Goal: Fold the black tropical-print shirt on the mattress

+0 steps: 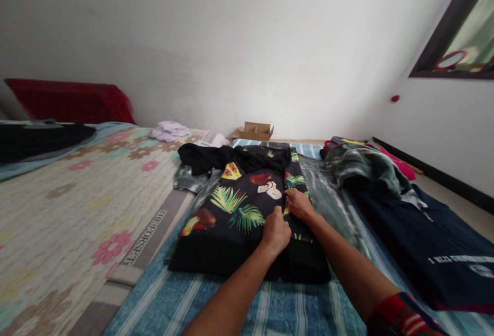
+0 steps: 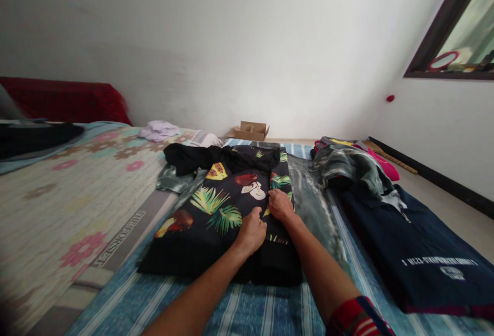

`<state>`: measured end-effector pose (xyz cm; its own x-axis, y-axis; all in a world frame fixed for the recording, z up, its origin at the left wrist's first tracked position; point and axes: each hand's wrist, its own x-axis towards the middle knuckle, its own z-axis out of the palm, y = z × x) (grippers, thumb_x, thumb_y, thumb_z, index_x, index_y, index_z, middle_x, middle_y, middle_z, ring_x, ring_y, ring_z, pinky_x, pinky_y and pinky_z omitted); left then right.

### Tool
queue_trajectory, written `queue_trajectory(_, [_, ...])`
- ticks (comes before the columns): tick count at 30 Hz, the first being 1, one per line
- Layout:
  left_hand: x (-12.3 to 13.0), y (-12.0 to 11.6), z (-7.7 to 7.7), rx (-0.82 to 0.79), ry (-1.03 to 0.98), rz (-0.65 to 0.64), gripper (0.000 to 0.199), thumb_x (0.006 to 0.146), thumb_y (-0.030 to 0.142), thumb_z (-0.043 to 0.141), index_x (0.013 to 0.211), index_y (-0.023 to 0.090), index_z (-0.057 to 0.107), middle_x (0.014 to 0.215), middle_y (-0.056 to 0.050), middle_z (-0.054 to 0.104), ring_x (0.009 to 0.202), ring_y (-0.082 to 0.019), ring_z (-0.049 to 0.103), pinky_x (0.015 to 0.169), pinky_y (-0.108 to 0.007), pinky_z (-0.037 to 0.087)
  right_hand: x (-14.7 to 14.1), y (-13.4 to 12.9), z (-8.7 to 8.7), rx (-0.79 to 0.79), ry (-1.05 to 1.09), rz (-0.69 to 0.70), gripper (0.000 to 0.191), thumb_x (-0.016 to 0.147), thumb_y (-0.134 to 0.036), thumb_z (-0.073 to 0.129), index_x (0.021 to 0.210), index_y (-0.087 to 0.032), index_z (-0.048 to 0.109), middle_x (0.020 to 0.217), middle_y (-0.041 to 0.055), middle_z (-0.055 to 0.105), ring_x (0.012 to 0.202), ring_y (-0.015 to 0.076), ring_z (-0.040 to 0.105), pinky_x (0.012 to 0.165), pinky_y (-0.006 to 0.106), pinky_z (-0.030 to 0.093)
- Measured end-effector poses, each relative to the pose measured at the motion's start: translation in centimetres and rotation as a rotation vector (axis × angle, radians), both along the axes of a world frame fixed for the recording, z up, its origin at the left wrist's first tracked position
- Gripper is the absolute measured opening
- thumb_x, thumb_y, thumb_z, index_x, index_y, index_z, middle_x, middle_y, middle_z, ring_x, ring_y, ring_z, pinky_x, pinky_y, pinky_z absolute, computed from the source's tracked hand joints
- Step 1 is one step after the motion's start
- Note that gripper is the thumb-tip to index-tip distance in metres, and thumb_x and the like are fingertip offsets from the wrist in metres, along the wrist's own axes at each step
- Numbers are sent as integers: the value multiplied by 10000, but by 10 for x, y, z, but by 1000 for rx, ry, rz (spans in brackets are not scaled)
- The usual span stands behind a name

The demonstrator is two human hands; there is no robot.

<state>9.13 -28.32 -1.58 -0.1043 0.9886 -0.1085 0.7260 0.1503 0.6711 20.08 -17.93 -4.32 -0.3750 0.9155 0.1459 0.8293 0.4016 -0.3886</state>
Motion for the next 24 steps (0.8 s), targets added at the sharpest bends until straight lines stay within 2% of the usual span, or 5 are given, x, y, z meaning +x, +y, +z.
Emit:
queue_trajectory(3, [0, 0, -5, 51, -62, 25, 327, 743, 33, 560, 1058, 120, 556, 868, -110, 669, 848, -217, 636, 763, -266, 436, -3, -6, 1, -12, -49, -1, 206, 930, -284, 488, 1032, -143, 597, 1090, 65, 601, 974, 179, 569, 880, 380, 431])
queue_trajectory(8, [-2, 2, -10, 97, -123, 55, 371, 686, -38, 527, 1019, 121, 571, 761, -65, 641, 780, -197, 622, 727, -251, 427, -7, -19, 6, -25, -109, -55, 254, 901, -147, 394, 1058, -126, 592, 1058, 118, 616, 987, 187, 568, 840, 277, 384])
queue_trajectory(16, [-6, -3, -12, 184, -237, 118, 359, 714, -41, 473, 1019, 134, 544, 713, -10, 588, 745, -150, 586, 711, -223, 412, -14, -38, 12, 16, -107, -125, 265, 909, -184, 353, 1064, -140, 563, 1033, 119, 620, 968, 209, 571, 821, 280, 358])
queue_trajectory(24, [-7, -1, -15, 197, -212, 136, 271, 684, -52, 471, 819, 174, 536, 553, 70, 442, 574, -110, 490, 616, -203, 349, -18, -39, 21, 28, -109, -152, 228, 913, -203, 373, 995, -174, 584, 1006, 83, 633, 958, 180, 585, 807, 253, 378])
